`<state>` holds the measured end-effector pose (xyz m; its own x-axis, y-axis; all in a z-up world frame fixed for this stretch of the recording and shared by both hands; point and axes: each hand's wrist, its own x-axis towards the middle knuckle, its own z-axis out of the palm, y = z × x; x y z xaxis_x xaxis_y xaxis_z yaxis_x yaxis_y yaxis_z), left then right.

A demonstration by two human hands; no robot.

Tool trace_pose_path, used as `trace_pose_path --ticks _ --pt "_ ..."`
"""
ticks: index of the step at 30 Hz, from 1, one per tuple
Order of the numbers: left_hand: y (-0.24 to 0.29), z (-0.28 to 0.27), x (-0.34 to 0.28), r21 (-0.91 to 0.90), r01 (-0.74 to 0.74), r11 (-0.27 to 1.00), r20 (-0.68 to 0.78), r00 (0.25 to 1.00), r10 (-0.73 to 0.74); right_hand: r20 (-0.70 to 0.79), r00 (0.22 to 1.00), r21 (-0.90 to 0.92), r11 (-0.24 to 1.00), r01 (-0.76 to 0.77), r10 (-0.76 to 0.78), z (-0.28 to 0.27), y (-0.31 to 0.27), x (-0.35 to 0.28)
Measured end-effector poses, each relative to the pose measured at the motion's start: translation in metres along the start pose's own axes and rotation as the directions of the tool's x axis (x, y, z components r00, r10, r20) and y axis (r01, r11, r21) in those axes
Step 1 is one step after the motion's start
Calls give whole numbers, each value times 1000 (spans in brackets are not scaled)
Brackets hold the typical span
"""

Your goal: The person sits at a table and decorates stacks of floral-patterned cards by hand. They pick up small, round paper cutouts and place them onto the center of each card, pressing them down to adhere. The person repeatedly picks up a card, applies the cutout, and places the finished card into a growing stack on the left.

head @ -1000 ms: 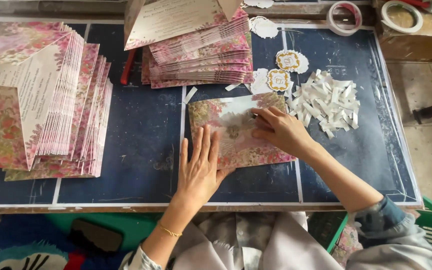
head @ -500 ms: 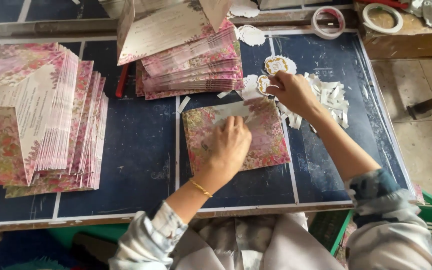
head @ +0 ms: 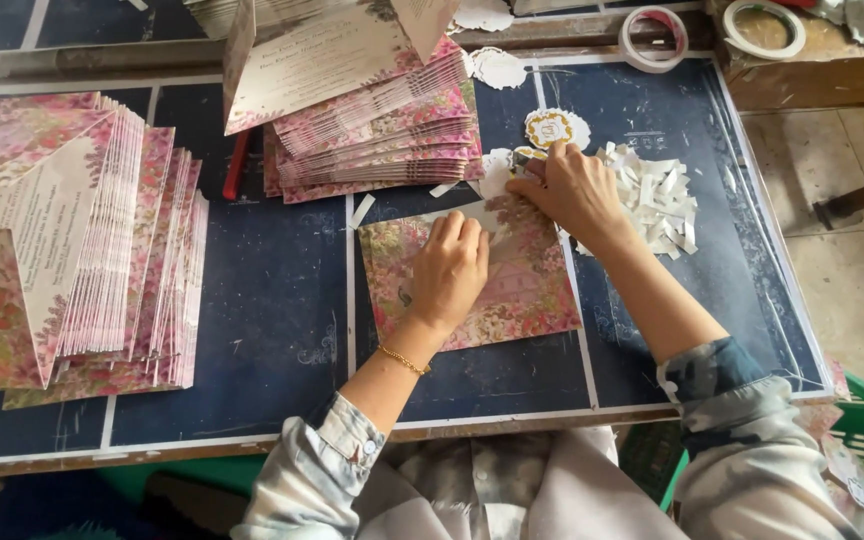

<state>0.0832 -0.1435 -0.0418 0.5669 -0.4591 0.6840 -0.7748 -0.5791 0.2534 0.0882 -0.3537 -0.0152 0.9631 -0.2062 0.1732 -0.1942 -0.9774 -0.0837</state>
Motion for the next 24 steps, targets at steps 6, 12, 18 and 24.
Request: trace_pose_path --ticks 6,12,18,24 --pt "0 -7 2 -65 64 996 36 997 -62 3 996 -51 995 88 -88 4 -4 8" --pt "-7 0 1 -236 170 957 67 985 -158 31 997 -64 995 77 -75 8 -6 14" --pt "-6 -11 6 -298 223 928 93 975 -204 -90 991 -104 991 88 -97 10 -9 14" --pt "-2 -22 12 -409 422 809 273 903 -333 -435 890 341 940 22 137 -12 21 -23"
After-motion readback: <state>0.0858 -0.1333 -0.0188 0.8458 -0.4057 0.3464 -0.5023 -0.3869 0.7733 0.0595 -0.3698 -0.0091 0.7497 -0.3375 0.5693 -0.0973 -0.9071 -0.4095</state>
